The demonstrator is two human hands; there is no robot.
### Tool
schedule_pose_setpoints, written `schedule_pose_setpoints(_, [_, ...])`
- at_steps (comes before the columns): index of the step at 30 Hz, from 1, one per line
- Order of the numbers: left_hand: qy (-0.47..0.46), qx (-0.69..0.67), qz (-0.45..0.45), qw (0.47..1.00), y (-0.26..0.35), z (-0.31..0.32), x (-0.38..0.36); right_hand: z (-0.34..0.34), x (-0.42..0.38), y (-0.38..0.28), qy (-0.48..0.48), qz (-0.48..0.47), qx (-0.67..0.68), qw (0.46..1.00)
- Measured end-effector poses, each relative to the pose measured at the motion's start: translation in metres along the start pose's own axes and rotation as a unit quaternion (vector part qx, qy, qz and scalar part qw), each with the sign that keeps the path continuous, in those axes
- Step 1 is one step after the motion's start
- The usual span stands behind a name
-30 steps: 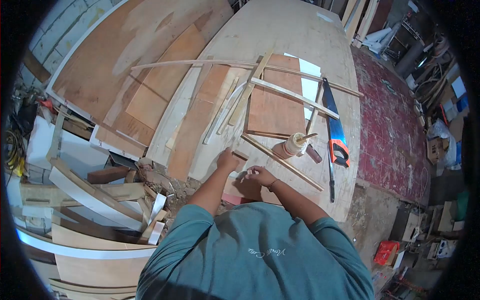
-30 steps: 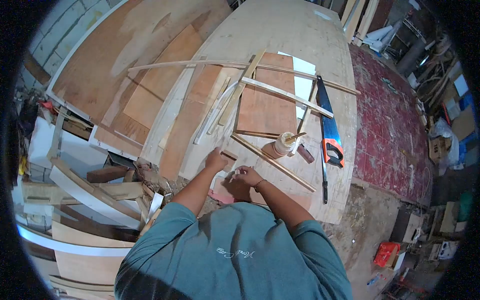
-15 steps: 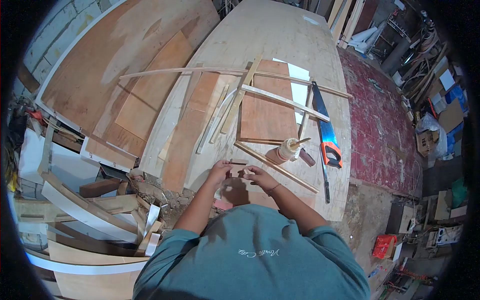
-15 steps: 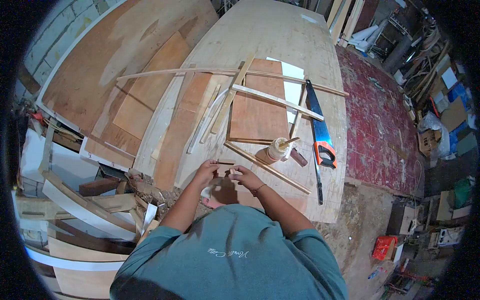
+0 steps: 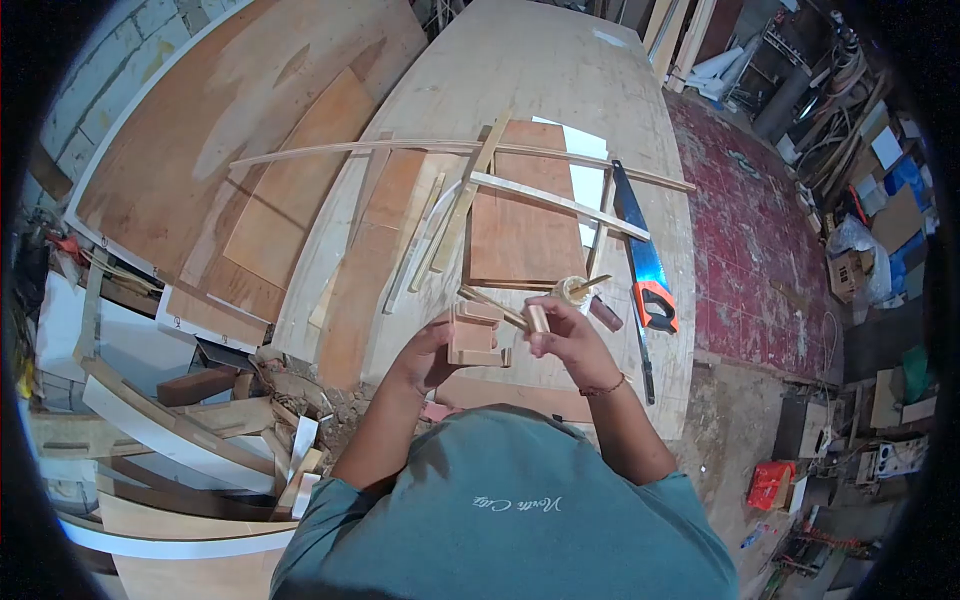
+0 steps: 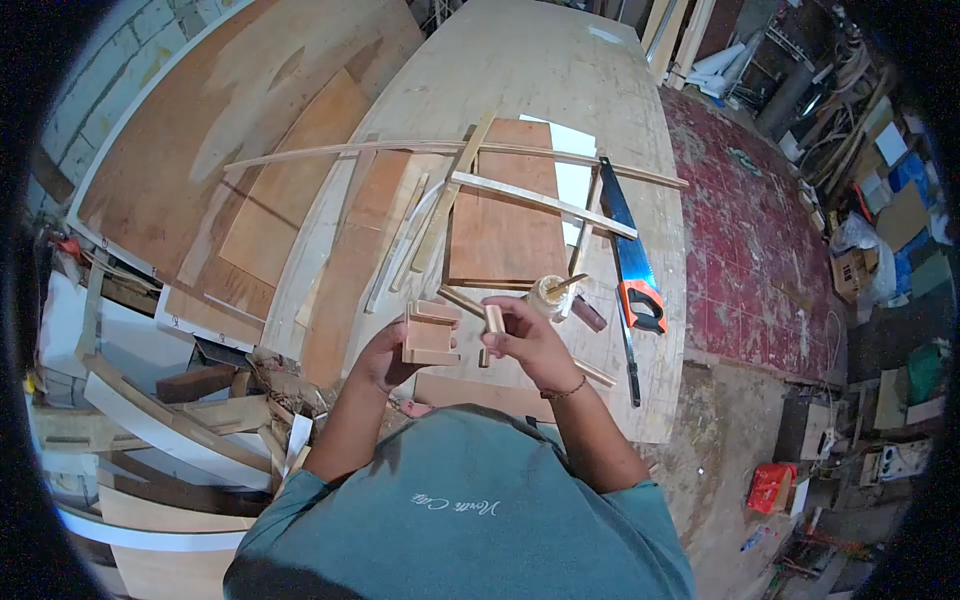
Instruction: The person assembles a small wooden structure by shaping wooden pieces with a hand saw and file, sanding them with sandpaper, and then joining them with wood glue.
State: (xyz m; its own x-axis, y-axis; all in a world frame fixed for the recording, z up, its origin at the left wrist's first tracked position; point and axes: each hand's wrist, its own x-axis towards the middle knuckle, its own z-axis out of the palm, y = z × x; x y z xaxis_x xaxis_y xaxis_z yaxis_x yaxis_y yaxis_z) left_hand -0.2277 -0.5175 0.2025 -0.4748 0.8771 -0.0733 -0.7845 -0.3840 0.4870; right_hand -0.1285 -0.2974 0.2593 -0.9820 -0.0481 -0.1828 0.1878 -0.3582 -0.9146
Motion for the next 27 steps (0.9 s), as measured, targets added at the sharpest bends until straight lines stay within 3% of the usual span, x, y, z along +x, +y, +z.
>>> schedule_pose_setpoints(2, [0.059, 0.158, 0.069, 0.983, 0.005, 0.034, 0.002, -0.002, -0.008, -0.013, 0.035, -0.050, -0.041, 0.997])
schedule_pose_setpoints(5, [0.062, 0.226, 0.075, 0.969, 0.004, 0.066, 0.007, 0.012, -0.024, -0.036, 0.039, -0.074, -0.007, 0.996])
schedule_pose_setpoints(7, [0.041, 0.235, 0.075, 0.968, 0.002, 0.083, 0.010, 0.011, -0.034, -0.046, 0.035, -0.092, 0.005, 0.995])
schedule_pose_setpoints(9, [0.020, 0.244, 0.080, 0.966, 0.000, 0.096, 0.013, 0.007, -0.042, -0.053, -0.027, -0.068, 0.120, 0.990])
schedule_pose_setpoints(13, [0.017, 0.223, 0.075, 0.972, -0.010, 0.113, 0.018, 0.005, -0.061, -0.069, -0.034, -0.091, 0.189, 0.977])
schedule_pose_setpoints(16, [0.031, 0.262, 0.082, 0.961, -0.020, 0.126, 0.024, -0.003, -0.077, -0.075, 0.029, -0.115, 0.002, 0.993])
schedule_pose_setpoints(18, [0.030, 0.301, 0.095, 0.948, -0.030, 0.131, 0.029, -0.012, -0.087, -0.071, 0.018, -0.144, -0.015, 0.989])
schedule_pose_setpoints(20, [0.039, 0.296, 0.087, 0.951, -0.037, 0.145, 0.033, -0.009, -0.096, -0.072, 0.081, -0.187, -0.031, 0.979])
schedule_pose_setpoints(27, [0.058, 0.321, 0.079, 0.942, -0.056, 0.180, 0.045, -0.036, -0.121, -0.075, 0.069, -0.174, -0.104, 0.977])
